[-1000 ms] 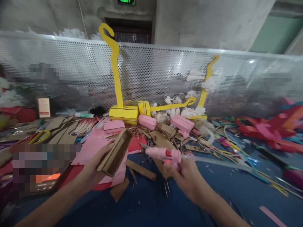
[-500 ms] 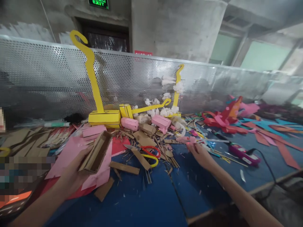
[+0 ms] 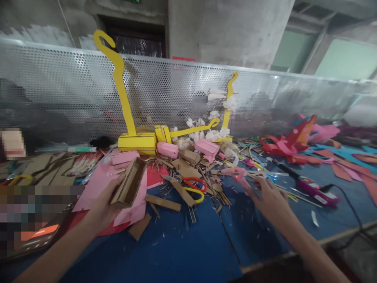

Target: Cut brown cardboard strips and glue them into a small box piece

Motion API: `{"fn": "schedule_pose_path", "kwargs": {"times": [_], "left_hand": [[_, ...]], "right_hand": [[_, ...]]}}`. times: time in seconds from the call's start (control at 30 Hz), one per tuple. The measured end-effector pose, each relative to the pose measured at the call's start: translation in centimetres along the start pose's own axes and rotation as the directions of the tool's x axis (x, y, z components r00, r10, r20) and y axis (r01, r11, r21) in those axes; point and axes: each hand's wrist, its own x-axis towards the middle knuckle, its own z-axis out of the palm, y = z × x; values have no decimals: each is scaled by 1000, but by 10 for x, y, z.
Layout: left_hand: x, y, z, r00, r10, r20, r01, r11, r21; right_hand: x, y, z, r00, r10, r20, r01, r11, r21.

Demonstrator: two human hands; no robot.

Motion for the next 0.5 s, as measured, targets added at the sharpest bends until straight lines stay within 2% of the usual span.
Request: {"fn": "schedule_pose_path", "kwargs": {"times": [0.03, 0.07, 0.1, 0.13, 0.17, 0.2, 0.23, 0.3, 0.37, 0.4, 0.5], "left_hand": [[1, 0, -1, 1000, 9, -8, -9, 1000, -1], [2, -1, -2, 1000, 20, -16, -20, 1000, -4], [4, -1, -3, 999, 30, -21, -30, 1000, -10], [5, -1, -4, 999, 35, -22, -36, 999, -16], [6, -2, -5, 999, 36, -19, -36, 999, -24], [8, -2, -6, 999, 32, -18, -33, 999, -34], [9, -2, -6, 999, 30, -19, -31, 998, -46], [12, -3, -7, 999, 42, -26, -43, 997, -71], [14, -2, -9, 997, 58, -42, -62, 993, -99], [15, -1, -9, 997, 61, -56, -67, 991, -115], [15, 4, -8, 993, 36, -109, -52, 987, -154]], "right_hand": [[-11, -13, -7, 999, -51, 12, 51, 998, -22], [-22, -30, -12, 994, -103, -45, 103, 995, -1], [-33, -52, -15, 978, -206, 12, 205, 976, 73], [-41, -78, -17, 942, -318, 105, 300, 941, 155], [-47, -105, -16, 881, -425, 208, 381, 897, 223], [-51, -133, -12, 798, -529, 290, 459, 844, 278], [-51, -160, -7, 729, -602, 328, 518, 797, 311], [-45, -202, 6, 643, -642, 418, 571, 766, 297], [-32, -223, 19, 645, -607, 464, 576, 785, 227], [-24, -227, 24, 664, -589, 460, 560, 800, 216], [-1, -217, 34, 739, -515, 434, 489, 854, 181]]}}
